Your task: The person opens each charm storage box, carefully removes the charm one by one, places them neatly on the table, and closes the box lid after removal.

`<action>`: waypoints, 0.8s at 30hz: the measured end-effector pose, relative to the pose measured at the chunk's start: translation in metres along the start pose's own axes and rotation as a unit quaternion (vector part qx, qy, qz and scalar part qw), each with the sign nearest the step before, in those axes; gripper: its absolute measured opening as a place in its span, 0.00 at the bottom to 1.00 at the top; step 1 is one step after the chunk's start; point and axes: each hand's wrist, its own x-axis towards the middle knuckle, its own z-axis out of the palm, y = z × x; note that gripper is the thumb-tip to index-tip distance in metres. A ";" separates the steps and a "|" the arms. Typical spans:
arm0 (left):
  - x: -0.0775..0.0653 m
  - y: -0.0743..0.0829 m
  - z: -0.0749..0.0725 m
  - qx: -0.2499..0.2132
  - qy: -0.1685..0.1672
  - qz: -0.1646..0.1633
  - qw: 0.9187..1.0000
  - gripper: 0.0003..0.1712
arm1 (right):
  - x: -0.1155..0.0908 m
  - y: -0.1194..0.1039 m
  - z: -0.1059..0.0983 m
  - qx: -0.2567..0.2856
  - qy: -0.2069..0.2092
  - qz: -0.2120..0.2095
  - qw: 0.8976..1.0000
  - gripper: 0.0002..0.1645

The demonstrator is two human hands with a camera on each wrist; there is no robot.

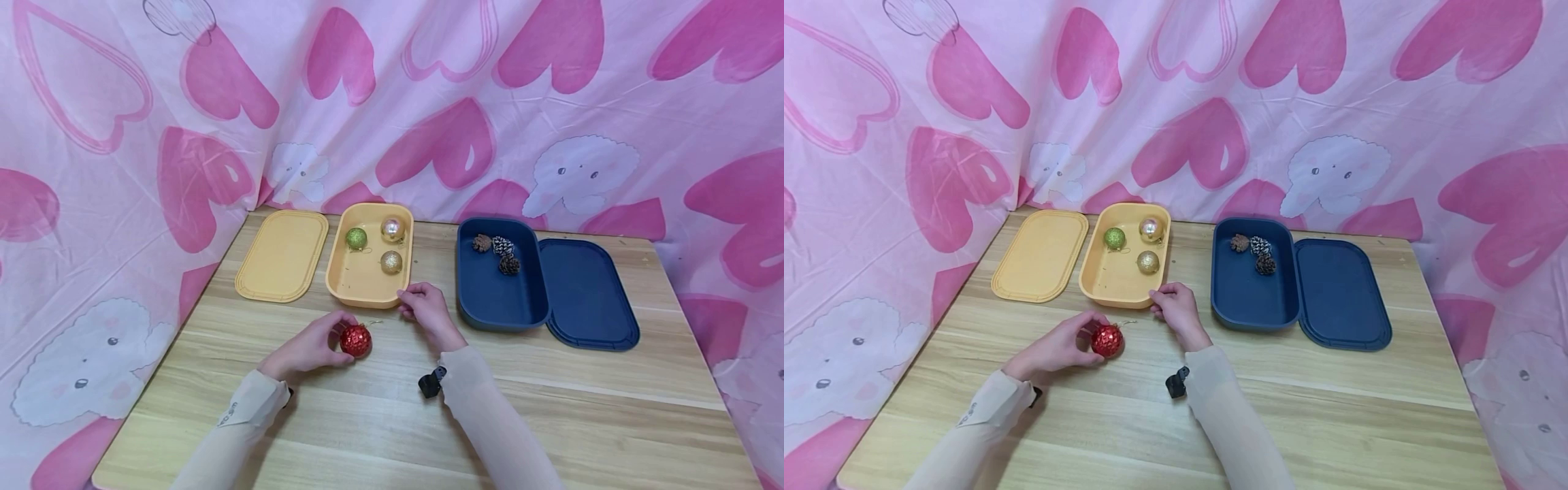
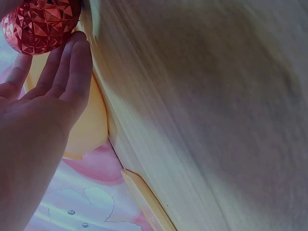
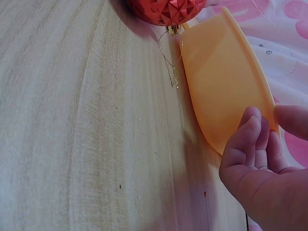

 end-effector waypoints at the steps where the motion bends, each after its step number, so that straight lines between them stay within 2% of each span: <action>1: 0.000 0.000 0.000 -0.001 0.000 0.001 1.000 0.32 | 0.000 0.000 0.000 0.000 -0.001 0.001 1.000 0.14; 17: 0.000 0.000 -0.003 -0.008 -0.004 -0.009 1.000 0.33 | 0.000 0.001 0.000 -0.012 0.000 -0.007 1.000 0.14; 24: 0.006 0.003 -0.001 0.001 0.020 -0.027 0.999 0.32 | 0.000 0.001 -0.001 -0.011 0.000 -0.010 1.000 0.14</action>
